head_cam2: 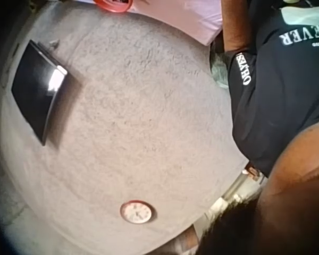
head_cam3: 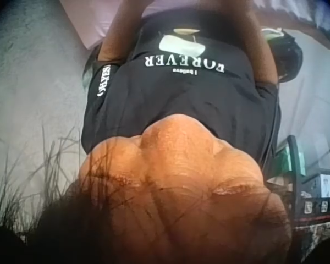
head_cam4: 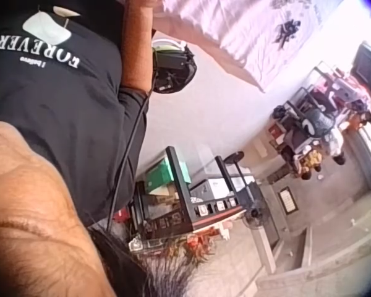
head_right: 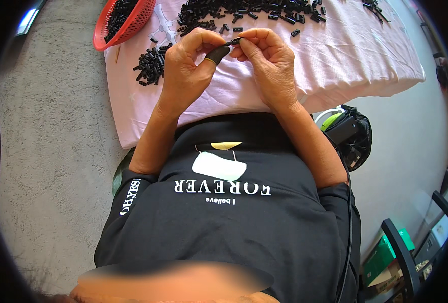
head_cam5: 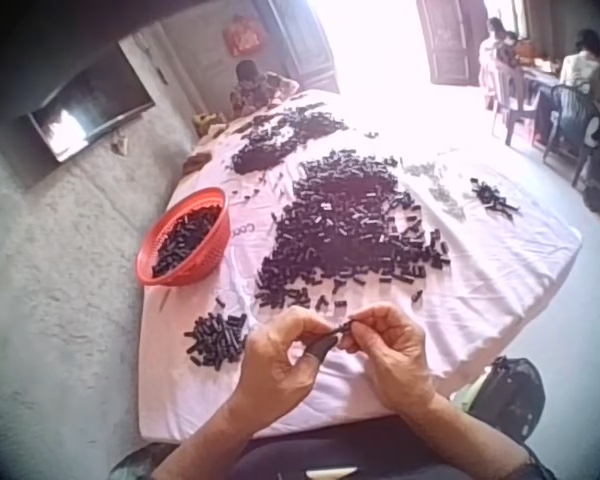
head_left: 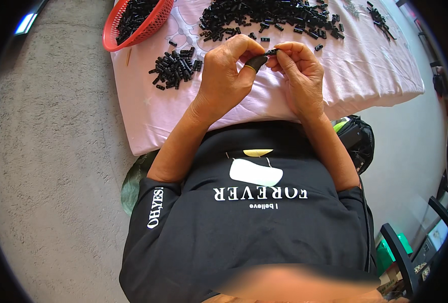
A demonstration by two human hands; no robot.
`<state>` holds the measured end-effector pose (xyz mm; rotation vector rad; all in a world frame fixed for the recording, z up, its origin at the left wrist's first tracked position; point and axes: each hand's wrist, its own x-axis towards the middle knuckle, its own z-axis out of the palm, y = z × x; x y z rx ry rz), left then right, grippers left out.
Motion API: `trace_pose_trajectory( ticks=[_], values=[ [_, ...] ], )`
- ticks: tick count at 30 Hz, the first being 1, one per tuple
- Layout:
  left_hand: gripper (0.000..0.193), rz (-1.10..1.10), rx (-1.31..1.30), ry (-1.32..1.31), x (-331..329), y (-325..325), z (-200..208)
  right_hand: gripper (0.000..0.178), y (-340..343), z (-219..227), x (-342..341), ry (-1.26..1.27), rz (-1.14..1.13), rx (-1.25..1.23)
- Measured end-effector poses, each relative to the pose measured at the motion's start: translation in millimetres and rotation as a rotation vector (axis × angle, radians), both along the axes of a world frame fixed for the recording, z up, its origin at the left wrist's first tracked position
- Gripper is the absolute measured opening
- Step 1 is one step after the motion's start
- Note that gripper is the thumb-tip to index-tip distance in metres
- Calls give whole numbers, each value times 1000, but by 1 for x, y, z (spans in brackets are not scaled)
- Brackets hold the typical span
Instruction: Assembling small black plastic components by hand on a workbench.
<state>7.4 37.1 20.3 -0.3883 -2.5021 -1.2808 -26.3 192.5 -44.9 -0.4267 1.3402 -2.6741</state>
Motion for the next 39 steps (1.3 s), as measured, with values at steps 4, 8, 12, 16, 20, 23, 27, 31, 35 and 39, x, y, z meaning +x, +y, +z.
trace_pose_trajectory(
  ticks=[4, 8, 12, 16, 20, 23, 27, 31, 35, 39],
  values=[
    [17, -22, 98, -72, 1, 1, -1, 13, 0, 0, 0, -5, -5, -18],
    [17, -23, 318, -209, 0, 0, -4, 13, 0, -2, 0, -8, -6, -11],
    [13, -13, 410, -215, 1, 5, 1, 13, 0, -3, -1, -15, -12, -7],
    [13, 4, 399, -233, 1, 7, 2, 15, 0, -2, -1, -4, -13, -11],
    [17, -11, 360, -238, 1, 5, -1, 16, 0, -2, -1, 4, -4, -9],
    [16, -6, 383, -251, 1, 6, -1, 16, 0, -3, -1, 10, -7, -1],
    [15, -13, 408, -277, 0, 6, -2, 16, 0, -3, 0, 11, -1, -9],
    [14, 15, 428, -294, 1, 6, -1, 15, -1, -2, 0, 7, -11, -2],
    [11, 47, 498, -317, 1, 9, 2, 14, 0, -4, 0, 28, -21, 22],
    [12, 57, 495, -315, 2, 9, 1, 14, 1, -5, -1, 52, -18, 33]
  ],
)
